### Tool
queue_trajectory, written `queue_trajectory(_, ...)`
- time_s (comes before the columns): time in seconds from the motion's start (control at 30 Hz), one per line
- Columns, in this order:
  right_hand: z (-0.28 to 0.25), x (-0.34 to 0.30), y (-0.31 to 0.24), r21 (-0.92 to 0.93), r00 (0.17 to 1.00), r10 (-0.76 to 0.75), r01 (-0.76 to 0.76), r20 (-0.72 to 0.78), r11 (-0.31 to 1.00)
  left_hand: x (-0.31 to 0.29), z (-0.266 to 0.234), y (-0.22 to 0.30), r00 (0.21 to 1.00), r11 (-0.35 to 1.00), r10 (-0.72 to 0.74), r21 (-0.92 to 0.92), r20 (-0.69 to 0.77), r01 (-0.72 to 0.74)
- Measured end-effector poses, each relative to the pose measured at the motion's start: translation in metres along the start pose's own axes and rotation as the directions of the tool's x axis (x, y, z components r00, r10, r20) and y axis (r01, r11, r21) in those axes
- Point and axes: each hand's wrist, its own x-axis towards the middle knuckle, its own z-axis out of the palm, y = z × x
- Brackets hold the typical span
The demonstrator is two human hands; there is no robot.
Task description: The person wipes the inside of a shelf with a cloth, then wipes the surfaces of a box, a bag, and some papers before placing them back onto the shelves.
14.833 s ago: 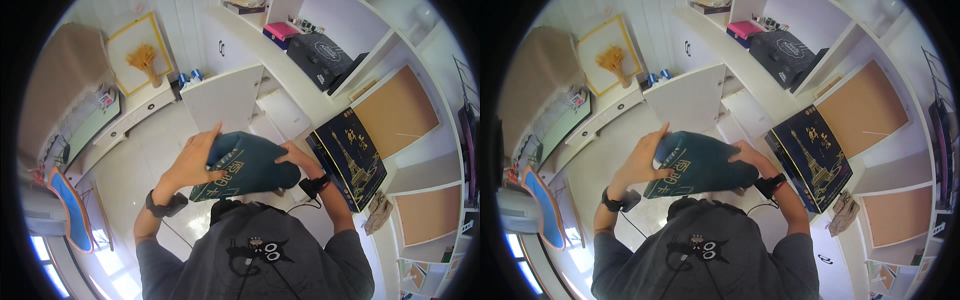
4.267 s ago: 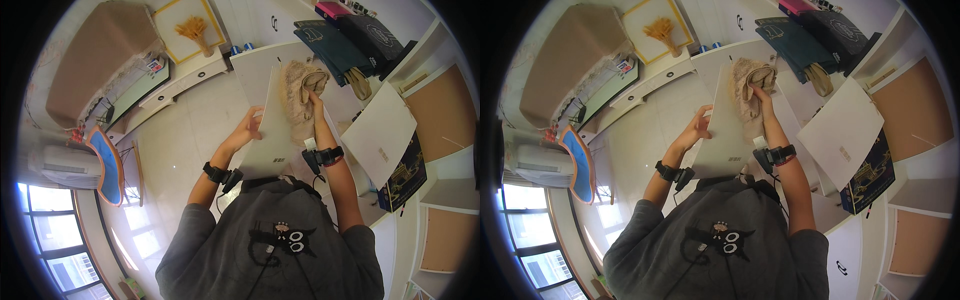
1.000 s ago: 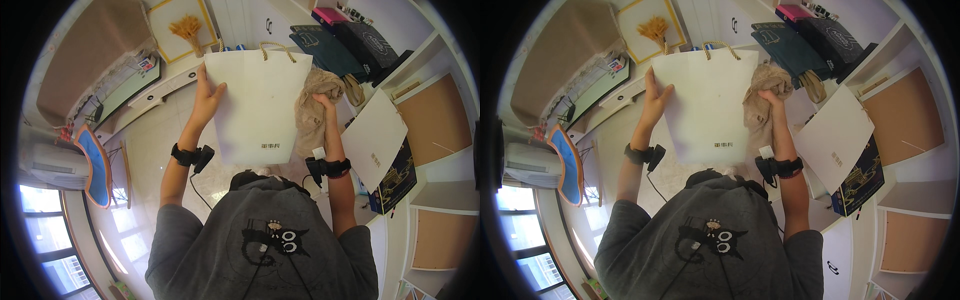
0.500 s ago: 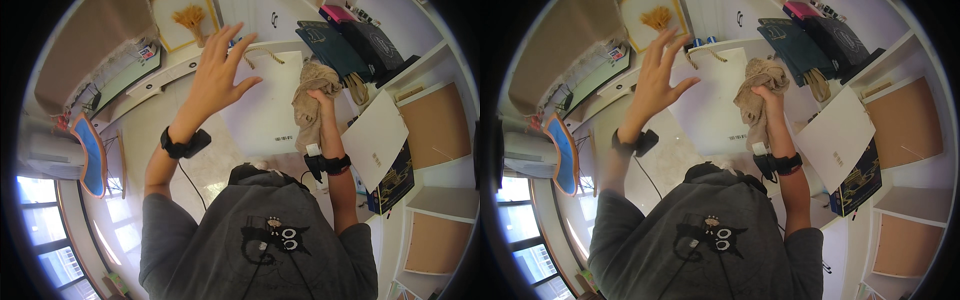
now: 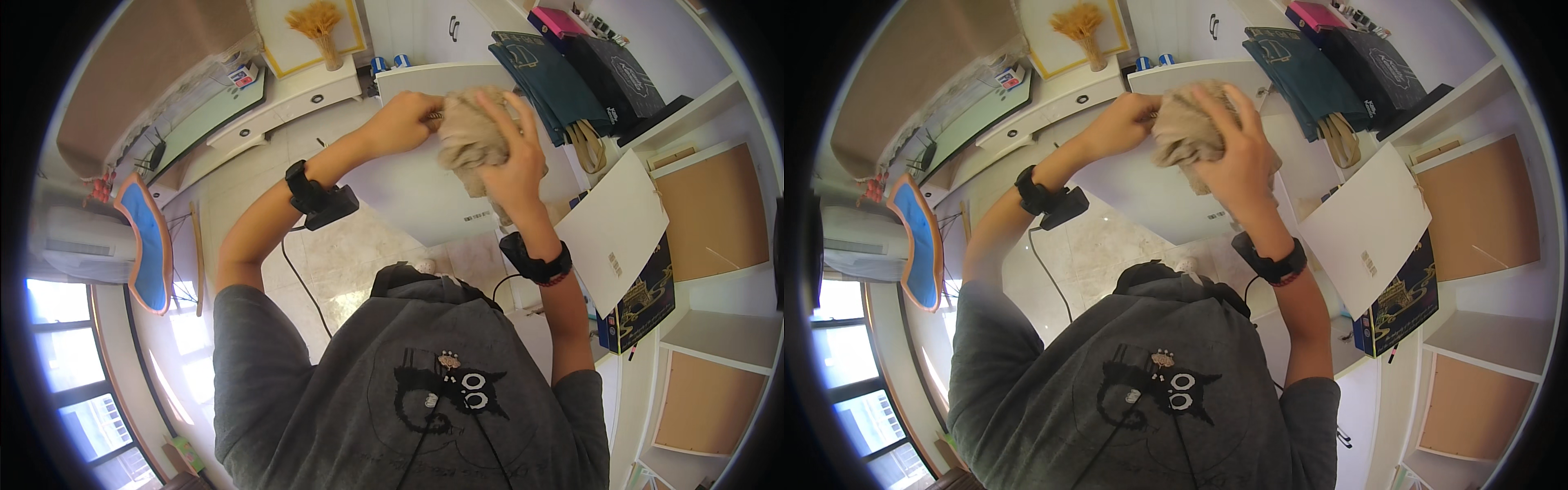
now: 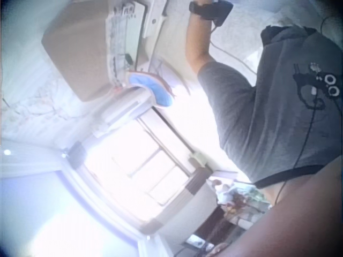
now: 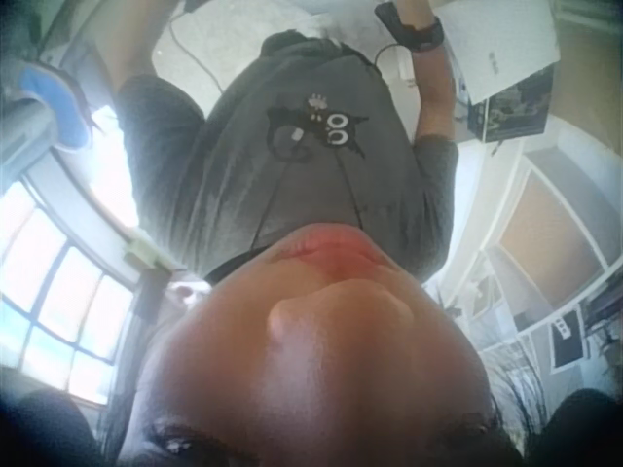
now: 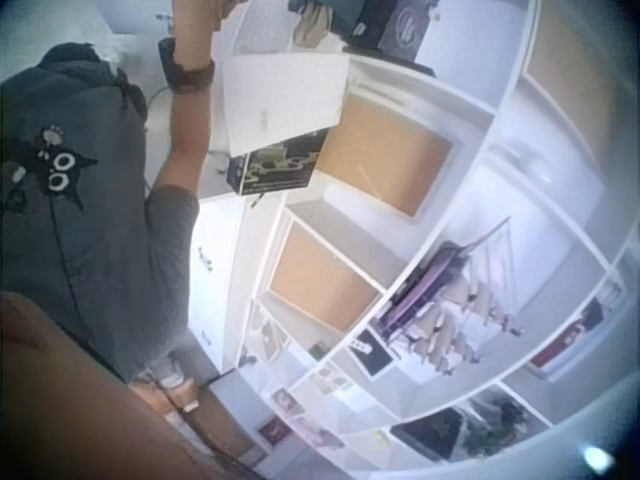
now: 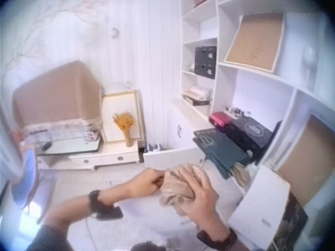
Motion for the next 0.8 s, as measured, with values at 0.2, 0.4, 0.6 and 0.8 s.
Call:
queue_trajectory(0.2, 0.002, -0.017, 0.02, -0.224, 0.985, -0.126, 0.151, 0.119, 0.963, -0.007, 0.01, 0.007, 0.991, 0.986, -0.135, -0.092, 0.015, 0.136)
queue_trajectory(0.4, 0.006, -0.053, 0.065, -0.311, 0.968, 0.038, 0.043, 0.249, 0.949, -0.002, -0.038, 0.028, 0.915, 0.922, -0.357, -0.231, -0.186, 0.312)
queue_trajectory(0.6, -0.029, -0.033, 0.04, 0.007, 0.966, 0.247, -0.248, 0.076, 0.969, 0.0, -0.06, 0.039, 0.935, 0.957, -0.24, 0.099, -0.261, 0.273)
queue_trajectory(0.8, -0.017, 0.02, -0.019, -0.127, 1.0, 0.003, -0.002, 0.006, 0.992, 0.002, -0.027, 0.041, 0.973, 0.993, -0.009, 0.111, -0.232, 0.036)
